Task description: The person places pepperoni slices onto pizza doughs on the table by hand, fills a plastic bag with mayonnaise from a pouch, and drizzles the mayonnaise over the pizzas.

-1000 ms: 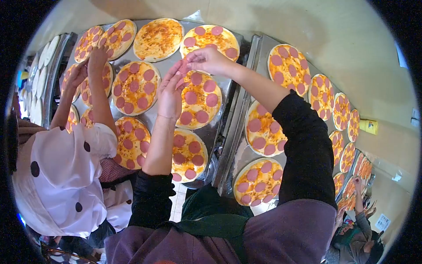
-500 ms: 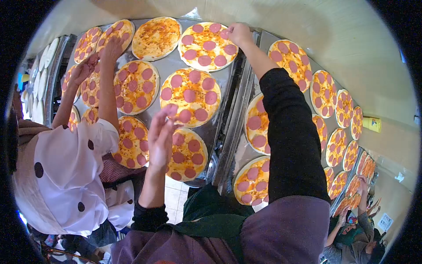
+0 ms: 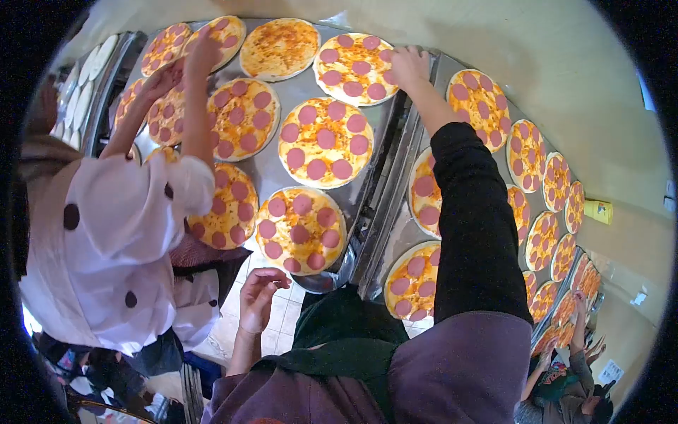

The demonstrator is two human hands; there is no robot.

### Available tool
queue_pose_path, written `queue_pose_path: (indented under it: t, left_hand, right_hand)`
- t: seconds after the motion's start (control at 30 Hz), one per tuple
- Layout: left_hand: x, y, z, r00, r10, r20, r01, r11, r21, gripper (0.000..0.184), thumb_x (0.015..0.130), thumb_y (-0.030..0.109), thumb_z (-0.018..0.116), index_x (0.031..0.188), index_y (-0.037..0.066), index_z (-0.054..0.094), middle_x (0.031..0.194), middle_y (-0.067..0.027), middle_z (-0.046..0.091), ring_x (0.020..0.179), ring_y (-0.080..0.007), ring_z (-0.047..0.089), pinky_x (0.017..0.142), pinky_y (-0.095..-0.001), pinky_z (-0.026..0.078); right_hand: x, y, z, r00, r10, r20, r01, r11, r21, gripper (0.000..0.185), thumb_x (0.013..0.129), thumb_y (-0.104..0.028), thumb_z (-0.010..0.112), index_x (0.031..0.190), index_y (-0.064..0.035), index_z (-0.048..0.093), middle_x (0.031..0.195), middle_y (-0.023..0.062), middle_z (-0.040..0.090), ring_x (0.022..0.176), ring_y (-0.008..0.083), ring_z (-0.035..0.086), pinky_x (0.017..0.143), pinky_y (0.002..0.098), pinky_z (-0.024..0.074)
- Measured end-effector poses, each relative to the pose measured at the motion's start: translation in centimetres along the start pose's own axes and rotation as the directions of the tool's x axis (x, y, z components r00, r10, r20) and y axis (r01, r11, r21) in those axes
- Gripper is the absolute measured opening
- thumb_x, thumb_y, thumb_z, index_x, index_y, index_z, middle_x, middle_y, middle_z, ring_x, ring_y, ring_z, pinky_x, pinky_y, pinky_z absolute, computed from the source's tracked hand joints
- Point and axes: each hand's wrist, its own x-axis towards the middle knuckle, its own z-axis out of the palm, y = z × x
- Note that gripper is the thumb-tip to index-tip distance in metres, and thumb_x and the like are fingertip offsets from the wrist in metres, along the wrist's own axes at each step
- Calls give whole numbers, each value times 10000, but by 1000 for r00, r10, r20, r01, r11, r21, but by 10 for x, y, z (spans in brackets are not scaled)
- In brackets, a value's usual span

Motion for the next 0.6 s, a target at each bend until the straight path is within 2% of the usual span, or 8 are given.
queue_pose_path:
  t: [0.07,0.2,0.27,0.4,0.5,0.53,0.57,0.6]
  left_hand:
    - [-20,-5,-17,997,-57,46,48,985,168,194,858,68,555,1041,22,506,984,-105,577,929,-199,568,834,-341,445]
    - [-55,-32,-66,991,-122,58,92,924,371,115,836,48,610,931,41,548,922,-51,581,884,-144,566,804,-277,446]
    - [-74,-56,-105,995,-99,1,77,781,620,105,791,65,666,855,37,587,881,-38,590,821,-131,581,734,-271,471]
    - [-119,-108,-192,991,-95,-99,133,491,861,94,748,107,700,768,25,656,779,-97,653,756,-170,631,663,-286,494]
    - [-157,-173,-284,987,-136,-89,136,398,907,192,754,240,674,734,50,663,730,-99,662,687,-217,629,660,-330,482]
    - [-163,-188,-308,979,-201,-15,55,192,980,268,798,289,603,725,37,659,730,-107,661,689,-216,627,673,-340,472]
    - [-166,-203,-331,969,-239,58,-73,-52,996,320,828,314,546,729,33,663,741,-121,659,692,-225,623,680,-349,464]
    - [-179,-208,-339,994,-97,-44,83,438,895,330,848,289,528,726,16,666,674,-119,650,633,-212,613,650,-341,461]
  right_hand:
    - [-9,-5,-4,998,6,-70,-5,1000,9,396,720,-212,656,1112,-233,601,1104,7,577,1132,214,460,931,451,334]
    - [-46,-30,-47,852,-57,-520,196,957,215,321,744,-173,663,1060,-132,623,1063,42,586,993,245,547,826,391,434]
    - [-108,-68,-112,938,11,-345,205,787,582,161,801,-165,655,931,-71,654,850,31,614,748,131,575,661,237,463]
    - [-233,-134,-190,993,108,47,-82,353,932,149,844,-142,628,923,-20,659,758,-2,617,651,40,531,592,201,448]
    - [-320,-169,-179,984,-69,165,-129,359,924,165,796,-159,647,905,-38,674,752,49,657,666,100,612,597,246,480]
    - [-350,-188,-169,994,-100,47,-12,322,947,147,797,-167,625,868,-51,681,751,79,665,654,163,633,599,285,488]
    - [-374,-208,-174,988,-154,-18,91,479,873,162,799,-210,602,843,-81,690,752,103,660,655,245,635,611,337,499]
    - [-396,-221,-184,950,-237,204,-17,612,791,194,811,-243,601,901,-89,677,846,101,657,742,234,630,659,333,496]
